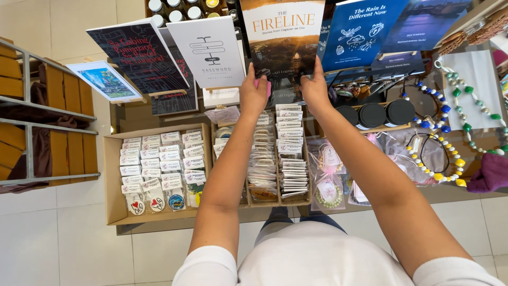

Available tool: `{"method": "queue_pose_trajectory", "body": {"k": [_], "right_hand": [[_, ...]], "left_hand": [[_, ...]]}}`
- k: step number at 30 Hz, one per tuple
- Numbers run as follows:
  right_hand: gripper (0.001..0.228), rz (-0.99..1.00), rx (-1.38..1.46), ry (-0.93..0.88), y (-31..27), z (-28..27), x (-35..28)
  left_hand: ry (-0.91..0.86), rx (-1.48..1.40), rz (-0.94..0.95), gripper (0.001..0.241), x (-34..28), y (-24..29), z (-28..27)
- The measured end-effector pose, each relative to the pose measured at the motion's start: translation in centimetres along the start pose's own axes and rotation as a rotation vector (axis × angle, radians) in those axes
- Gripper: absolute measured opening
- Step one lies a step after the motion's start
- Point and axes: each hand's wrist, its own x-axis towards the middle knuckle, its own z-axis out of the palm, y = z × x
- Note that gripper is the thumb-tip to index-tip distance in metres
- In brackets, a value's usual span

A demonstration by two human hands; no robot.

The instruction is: Cleaning and dusting various gift items, souvenirs, and books on a display shelf using a pink cloth.

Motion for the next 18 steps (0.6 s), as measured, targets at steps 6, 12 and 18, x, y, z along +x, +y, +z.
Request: {"method": "queue_pose_trajectory", "body": {"k": [6,12,18], "right_hand": [[0.08,0.06,-0.082,0.01,-1.8,0.4,-0.7],[0.079,0.034,-0.056,-0.016,-1.1,-0.1,-0.4],[0.085,0.152,-0.248,0.072,-3.9,0.7,-2.7]], "left_hand": [[0.008,-0.021,0.036,0.062,-0.1,-0.2,0.0],[-0.053,0.01,-0.025,0.067,-0.2,1.0,-0.6],[0.061,-0.015,0.141,0.066,-1.0,-1.1,0.0]]}}
